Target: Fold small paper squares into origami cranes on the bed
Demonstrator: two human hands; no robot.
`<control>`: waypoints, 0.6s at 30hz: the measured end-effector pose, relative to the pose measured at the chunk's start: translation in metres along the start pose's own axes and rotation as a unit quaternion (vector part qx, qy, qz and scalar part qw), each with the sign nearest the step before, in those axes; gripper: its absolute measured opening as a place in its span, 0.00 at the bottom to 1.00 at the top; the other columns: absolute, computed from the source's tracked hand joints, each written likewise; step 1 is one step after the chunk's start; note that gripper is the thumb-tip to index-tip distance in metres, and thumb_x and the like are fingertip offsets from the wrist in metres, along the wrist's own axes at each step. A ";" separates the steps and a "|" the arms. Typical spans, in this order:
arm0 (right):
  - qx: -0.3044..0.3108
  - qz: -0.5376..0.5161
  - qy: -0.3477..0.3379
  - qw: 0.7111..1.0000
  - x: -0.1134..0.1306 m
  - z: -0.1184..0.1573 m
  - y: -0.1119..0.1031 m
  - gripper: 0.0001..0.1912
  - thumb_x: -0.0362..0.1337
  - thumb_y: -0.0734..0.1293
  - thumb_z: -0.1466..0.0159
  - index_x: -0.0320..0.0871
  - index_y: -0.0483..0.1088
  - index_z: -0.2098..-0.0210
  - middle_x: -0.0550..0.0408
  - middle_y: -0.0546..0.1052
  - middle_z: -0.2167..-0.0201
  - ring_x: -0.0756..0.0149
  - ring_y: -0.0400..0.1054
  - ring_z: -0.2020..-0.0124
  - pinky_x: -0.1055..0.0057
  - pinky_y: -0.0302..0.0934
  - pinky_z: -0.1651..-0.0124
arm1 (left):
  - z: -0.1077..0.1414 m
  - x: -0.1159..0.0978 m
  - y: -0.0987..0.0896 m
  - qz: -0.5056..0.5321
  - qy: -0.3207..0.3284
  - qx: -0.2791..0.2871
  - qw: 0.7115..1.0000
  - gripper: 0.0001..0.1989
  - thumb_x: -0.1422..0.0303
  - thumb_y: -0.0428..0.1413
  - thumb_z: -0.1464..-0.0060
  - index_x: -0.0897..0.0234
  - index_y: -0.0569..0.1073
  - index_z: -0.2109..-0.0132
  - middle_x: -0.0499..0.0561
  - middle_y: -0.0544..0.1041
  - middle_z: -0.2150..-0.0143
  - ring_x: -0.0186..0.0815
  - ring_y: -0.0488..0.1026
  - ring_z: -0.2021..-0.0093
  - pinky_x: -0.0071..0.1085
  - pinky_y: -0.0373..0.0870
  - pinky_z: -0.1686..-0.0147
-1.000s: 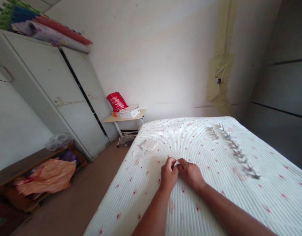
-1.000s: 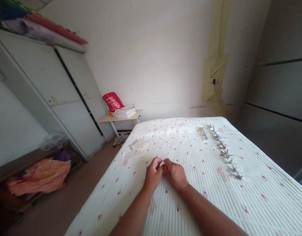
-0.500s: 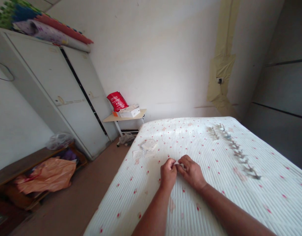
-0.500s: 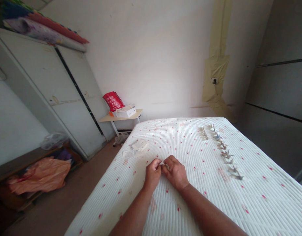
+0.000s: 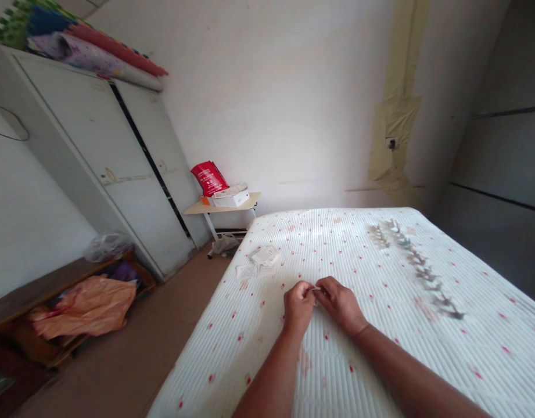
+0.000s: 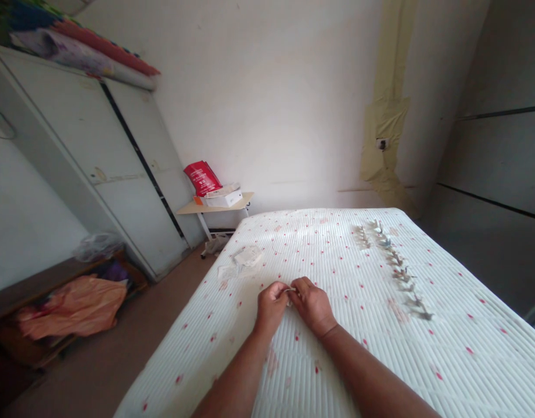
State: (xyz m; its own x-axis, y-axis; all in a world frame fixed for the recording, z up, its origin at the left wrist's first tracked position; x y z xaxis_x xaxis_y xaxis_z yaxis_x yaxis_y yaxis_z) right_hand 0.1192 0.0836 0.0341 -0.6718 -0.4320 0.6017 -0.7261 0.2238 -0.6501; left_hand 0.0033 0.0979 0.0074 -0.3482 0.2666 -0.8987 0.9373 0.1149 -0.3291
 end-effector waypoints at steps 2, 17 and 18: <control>-0.006 -0.062 0.026 0.998 -0.006 0.000 -0.001 0.08 0.41 0.60 0.41 0.44 0.67 0.71 0.55 0.70 0.74 0.67 0.64 0.72 0.72 0.57 0.68 | -0.001 0.001 -0.002 0.001 0.001 -0.010 1.000 0.06 0.74 0.47 0.55 0.66 0.69 0.73 0.44 0.69 0.78 0.28 0.64 0.76 0.21 0.59 0.75; 0.099 -0.391 0.212 0.890 -0.033 0.005 0.020 0.15 0.48 0.64 0.46 0.41 0.69 0.71 0.60 0.68 0.82 0.75 0.55 0.82 0.76 0.48 0.77 | -0.002 0.009 0.001 0.050 -0.018 -0.009 0.999 0.08 0.68 0.49 0.53 0.65 0.63 0.77 0.42 0.61 0.82 0.26 0.59 0.79 0.21 0.54 0.78; 0.100 -0.398 0.210 0.887 -0.032 0.005 0.020 0.15 0.48 0.64 0.47 0.41 0.69 0.71 0.60 0.68 0.82 0.74 0.56 0.81 0.75 0.49 0.77 | -0.002 0.008 0.000 0.047 -0.017 -0.011 0.999 0.08 0.68 0.49 0.54 0.65 0.62 0.77 0.41 0.60 0.82 0.25 0.58 0.79 0.21 0.53 0.79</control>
State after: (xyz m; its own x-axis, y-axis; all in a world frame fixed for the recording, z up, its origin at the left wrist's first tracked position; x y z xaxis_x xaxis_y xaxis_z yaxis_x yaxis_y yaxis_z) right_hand 0.1270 0.0974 -0.0008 0.0168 -0.0099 0.9998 -0.9829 -0.1837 0.0147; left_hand 0.0008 0.1018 0.0010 -0.2574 0.2454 -0.9346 0.9651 0.1128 -0.2362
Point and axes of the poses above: each hand's wrist, its own z-axis away from the middle knuckle, its own y-axis out of the palm, x = y × z, the point moved 9 cm from there along -z, towards the middle knuckle
